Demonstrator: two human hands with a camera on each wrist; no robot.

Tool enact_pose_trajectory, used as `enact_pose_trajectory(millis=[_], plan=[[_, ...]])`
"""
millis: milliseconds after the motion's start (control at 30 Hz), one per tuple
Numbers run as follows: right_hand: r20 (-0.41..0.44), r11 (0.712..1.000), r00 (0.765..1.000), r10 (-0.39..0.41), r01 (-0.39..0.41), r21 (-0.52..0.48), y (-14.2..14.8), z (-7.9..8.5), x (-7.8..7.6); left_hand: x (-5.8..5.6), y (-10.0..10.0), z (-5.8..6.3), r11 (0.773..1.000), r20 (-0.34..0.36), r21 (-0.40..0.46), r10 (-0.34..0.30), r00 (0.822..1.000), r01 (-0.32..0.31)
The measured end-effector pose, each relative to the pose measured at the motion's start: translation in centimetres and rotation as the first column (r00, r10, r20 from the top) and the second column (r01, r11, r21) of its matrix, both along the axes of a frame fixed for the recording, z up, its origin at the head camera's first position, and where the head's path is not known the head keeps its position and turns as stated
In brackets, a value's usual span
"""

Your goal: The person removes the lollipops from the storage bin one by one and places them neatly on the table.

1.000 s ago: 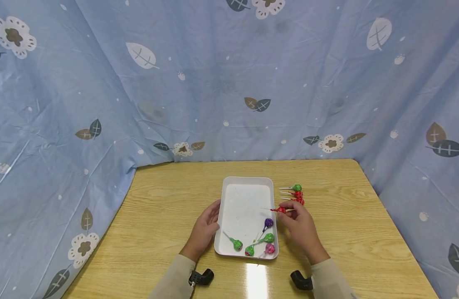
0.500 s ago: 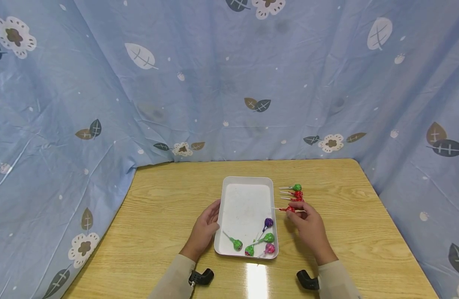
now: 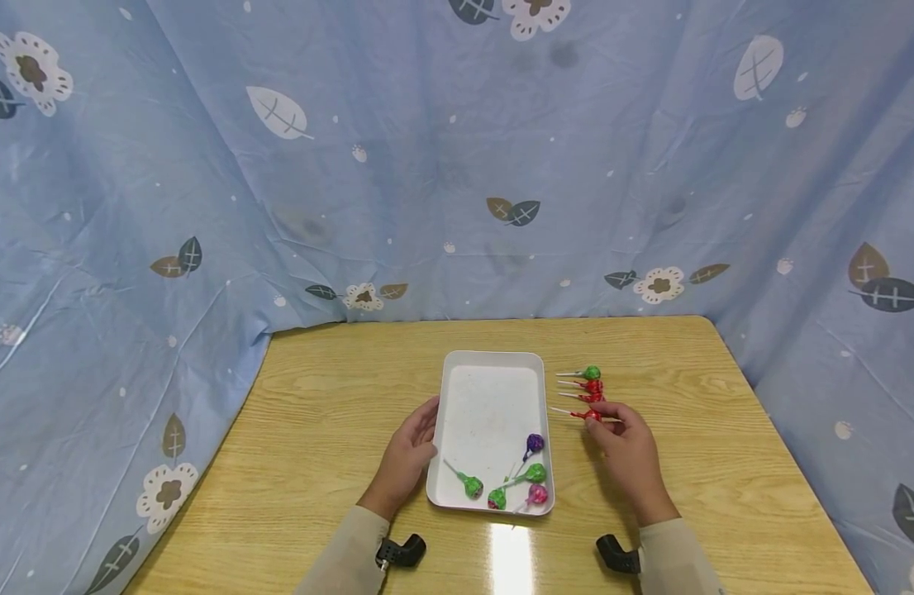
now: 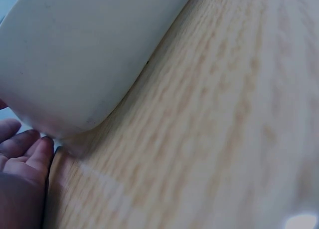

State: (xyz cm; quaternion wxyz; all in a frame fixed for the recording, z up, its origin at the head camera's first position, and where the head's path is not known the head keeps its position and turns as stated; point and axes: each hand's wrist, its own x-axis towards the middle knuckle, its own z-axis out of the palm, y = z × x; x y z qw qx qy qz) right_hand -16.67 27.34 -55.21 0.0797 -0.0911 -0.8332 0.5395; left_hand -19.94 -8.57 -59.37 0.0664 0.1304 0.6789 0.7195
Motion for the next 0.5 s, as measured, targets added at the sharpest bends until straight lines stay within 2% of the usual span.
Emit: enact_pose_trajectory(millis=[267,500], plan=[[0.099,0.998,0.994,-0.048,0.043,0.046,0.37,-0.6,-0.42,-0.01,-0.03,-0.01,1.0,-0.002,-0.015,0.007,1.0,-0.007],[0.099,0.999,0.994,-0.037,0.033,0.041,0.81,-0.87,-0.92,-0.04,0.02,0.09,1.0,-0.011,-0.024,0.016,1.0,-0.016]])
